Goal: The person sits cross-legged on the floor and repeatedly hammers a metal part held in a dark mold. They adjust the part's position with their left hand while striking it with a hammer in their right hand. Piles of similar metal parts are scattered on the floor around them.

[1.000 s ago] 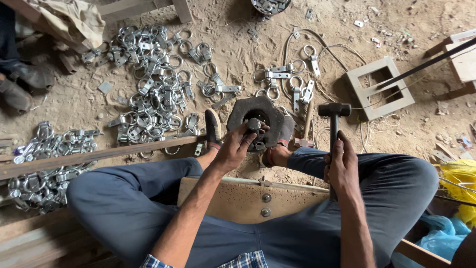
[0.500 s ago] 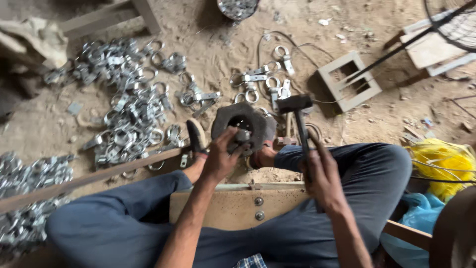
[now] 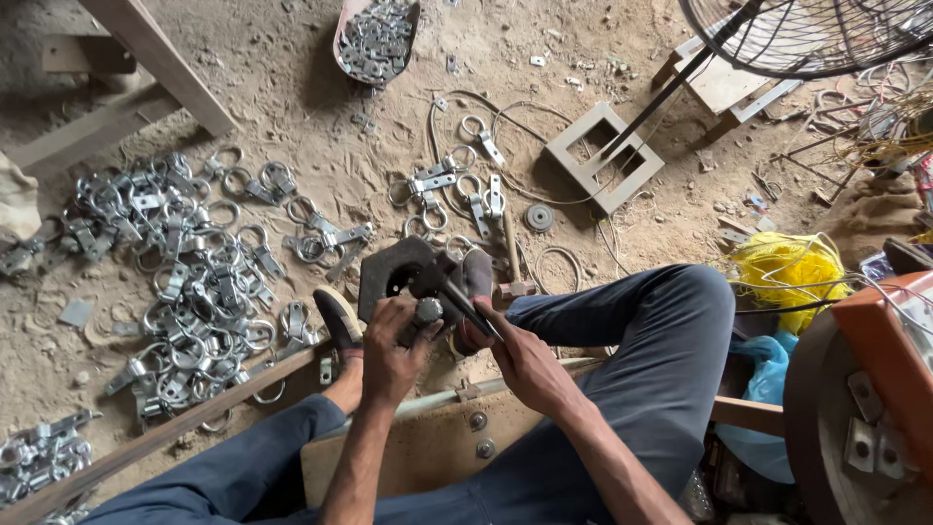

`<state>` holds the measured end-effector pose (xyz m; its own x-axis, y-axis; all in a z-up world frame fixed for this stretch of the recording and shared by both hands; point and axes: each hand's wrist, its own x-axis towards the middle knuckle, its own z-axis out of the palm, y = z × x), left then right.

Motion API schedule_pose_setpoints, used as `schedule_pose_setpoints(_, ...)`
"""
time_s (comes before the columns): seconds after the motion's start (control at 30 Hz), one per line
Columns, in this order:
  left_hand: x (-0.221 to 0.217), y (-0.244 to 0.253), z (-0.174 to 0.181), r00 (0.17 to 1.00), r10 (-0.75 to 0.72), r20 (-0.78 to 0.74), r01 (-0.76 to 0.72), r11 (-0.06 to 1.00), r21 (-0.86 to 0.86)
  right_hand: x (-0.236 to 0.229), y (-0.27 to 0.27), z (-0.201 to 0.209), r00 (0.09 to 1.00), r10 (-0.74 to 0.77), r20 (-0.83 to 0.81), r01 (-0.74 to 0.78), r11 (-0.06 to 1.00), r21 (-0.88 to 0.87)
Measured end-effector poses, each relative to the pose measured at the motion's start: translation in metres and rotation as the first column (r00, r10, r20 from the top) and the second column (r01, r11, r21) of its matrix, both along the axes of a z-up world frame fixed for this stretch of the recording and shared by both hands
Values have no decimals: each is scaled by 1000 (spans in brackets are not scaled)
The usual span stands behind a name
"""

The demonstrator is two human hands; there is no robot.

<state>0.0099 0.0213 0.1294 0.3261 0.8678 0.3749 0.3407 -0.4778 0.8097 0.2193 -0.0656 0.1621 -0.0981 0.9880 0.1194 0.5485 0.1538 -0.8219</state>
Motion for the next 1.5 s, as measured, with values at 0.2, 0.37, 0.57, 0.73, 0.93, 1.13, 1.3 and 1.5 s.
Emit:
schedule_pose_setpoints(0.2,-2,2,-9,999,25,47,-24,999,-30,3,21,-7,963,-32,269,83,980,-178)
schedule_pose_setpoints(0.37,-5,6,-10,994,18,105,-9,996,-84,8,41,-4,892,43,449,80,965,-250)
schedule_pose_setpoints(0.57,-1,3,-13,989,52,139,-40,995,-87,15,60,21,779,246,577,56,889,-455)
schedule_pose_setpoints(0.73,2,5,-25,980,50,193,-34,996,-83,14,76,42,789,257,558,-9,913,-408)
schedule_pose_setpoints(0.93,4,4,-22,977,74,201,-28,974,-226,49,117,39,907,162,389,15,910,-415)
schedule_pose_setpoints(1.13,2,2,-32,987,51,153,-44,998,-51,37,125,26,911,-1,411,193,884,-425)
schedule_pose_setpoints(1.3,2,6,-45,988,17,151,-9,998,-59,12,105,7,916,91,390,130,854,-504)
schedule_pose_setpoints(1.5,2,5,-53,981,-5,192,20,997,-75,-29,91,13,888,224,402,24,850,-527)
